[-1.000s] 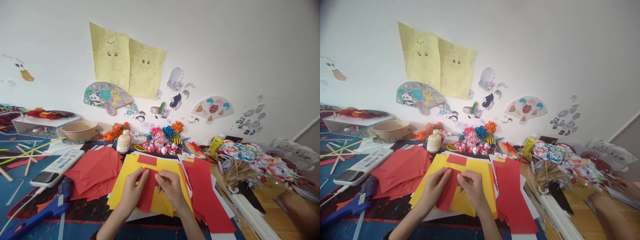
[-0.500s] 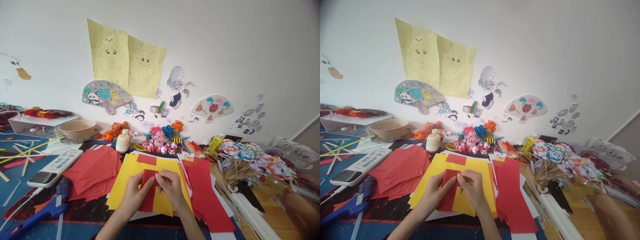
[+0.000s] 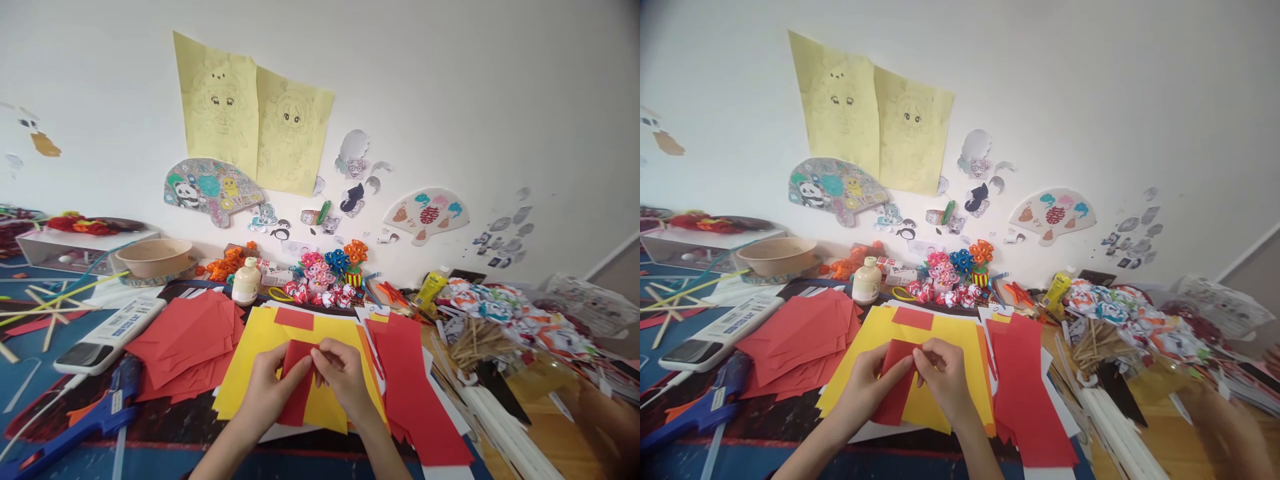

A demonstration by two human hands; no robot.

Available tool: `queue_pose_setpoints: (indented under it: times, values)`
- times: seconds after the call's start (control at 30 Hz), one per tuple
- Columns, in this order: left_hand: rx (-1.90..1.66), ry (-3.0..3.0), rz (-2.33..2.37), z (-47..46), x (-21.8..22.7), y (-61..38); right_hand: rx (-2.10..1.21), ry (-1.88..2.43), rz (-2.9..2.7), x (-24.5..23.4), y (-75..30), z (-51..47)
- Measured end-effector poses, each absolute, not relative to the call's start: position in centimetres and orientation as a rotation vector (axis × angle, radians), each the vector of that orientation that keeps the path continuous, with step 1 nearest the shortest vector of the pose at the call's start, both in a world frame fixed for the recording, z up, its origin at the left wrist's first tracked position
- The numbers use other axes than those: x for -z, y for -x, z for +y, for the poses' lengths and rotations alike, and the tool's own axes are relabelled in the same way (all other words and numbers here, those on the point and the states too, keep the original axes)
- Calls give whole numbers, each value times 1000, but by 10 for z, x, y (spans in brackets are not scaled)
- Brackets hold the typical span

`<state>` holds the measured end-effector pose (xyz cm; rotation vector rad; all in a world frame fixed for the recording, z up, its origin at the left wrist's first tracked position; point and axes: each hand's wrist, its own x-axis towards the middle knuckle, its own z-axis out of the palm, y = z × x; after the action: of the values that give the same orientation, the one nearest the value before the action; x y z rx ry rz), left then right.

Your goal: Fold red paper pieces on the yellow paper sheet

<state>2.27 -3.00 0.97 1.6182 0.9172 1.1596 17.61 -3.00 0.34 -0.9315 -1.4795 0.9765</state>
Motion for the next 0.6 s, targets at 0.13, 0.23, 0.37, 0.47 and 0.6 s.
queue_pose_setpoints:
  times: [0.13,0.23,0.37,0.47,0.6]
  values:
    - [-1154,-1582,932,-32,-10,-24,-969,924,-1501,-7,-175,-32]
    - [-1194,-1521,925,-32,-10,-23,-958,913,-1508,-9,-176,-33]
    - [-1230,-1518,910,-29,-7,-20,-955,914,-1495,-10,-177,-33]
    - [-1259,-1568,979,-26,-1,-19,-954,928,-1505,-9,-176,-34]
    - [-1292,-1609,1030,-26,4,-21,-939,947,-1504,-8,-175,-34]
